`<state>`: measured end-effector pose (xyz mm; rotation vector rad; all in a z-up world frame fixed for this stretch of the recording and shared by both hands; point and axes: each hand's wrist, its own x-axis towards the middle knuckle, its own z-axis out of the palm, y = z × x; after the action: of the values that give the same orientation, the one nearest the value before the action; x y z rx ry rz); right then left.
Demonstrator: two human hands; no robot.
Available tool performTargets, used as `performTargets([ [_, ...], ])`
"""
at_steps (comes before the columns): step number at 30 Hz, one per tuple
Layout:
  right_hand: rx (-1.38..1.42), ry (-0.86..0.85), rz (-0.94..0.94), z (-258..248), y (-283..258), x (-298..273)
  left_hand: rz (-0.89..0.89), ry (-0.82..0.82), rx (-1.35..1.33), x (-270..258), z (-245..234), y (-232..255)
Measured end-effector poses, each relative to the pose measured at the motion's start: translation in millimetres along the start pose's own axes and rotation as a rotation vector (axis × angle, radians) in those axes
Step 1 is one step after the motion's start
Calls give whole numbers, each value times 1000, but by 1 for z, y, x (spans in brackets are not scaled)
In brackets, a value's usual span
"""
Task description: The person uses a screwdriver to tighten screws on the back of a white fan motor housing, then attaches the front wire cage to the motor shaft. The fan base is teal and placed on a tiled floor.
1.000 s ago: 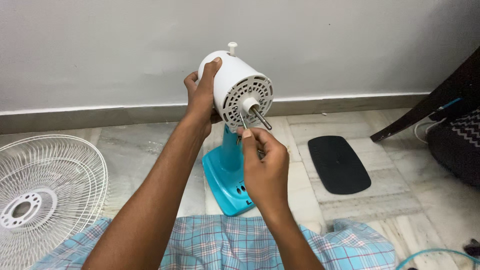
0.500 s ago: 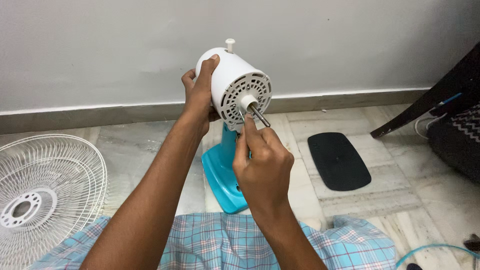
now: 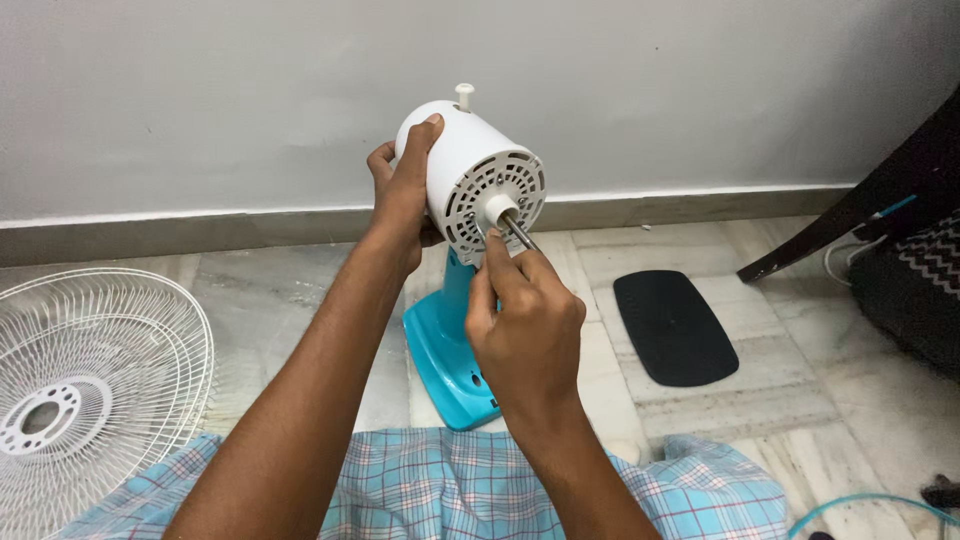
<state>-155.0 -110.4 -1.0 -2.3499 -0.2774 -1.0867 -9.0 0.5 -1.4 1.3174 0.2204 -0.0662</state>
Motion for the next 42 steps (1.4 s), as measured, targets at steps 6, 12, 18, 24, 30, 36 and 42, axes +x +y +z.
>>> performTargets([
  [6,-70,-74,5,2,1,1,17,-25,25,3,-2,-3],
  [12,-25,-102,101,10,-2,2,-10,-51,47,4,-2,-2],
  [18,810,-129,942,16,-15,9,-12,-60,55,5,-4,2],
  [24,1892,-213,1388,30,21,11,-6,-91,16,9,-8,2],
  [30,1847,-122,1485,29,18,11,-39,-55,21,15,-4,1],
  [36,1308,91,1165,31,6,3,-60,-49,32,9,-5,1],
  [42,372,93,537,25,-20,-11,-82,-65,79,3,-6,6],
])
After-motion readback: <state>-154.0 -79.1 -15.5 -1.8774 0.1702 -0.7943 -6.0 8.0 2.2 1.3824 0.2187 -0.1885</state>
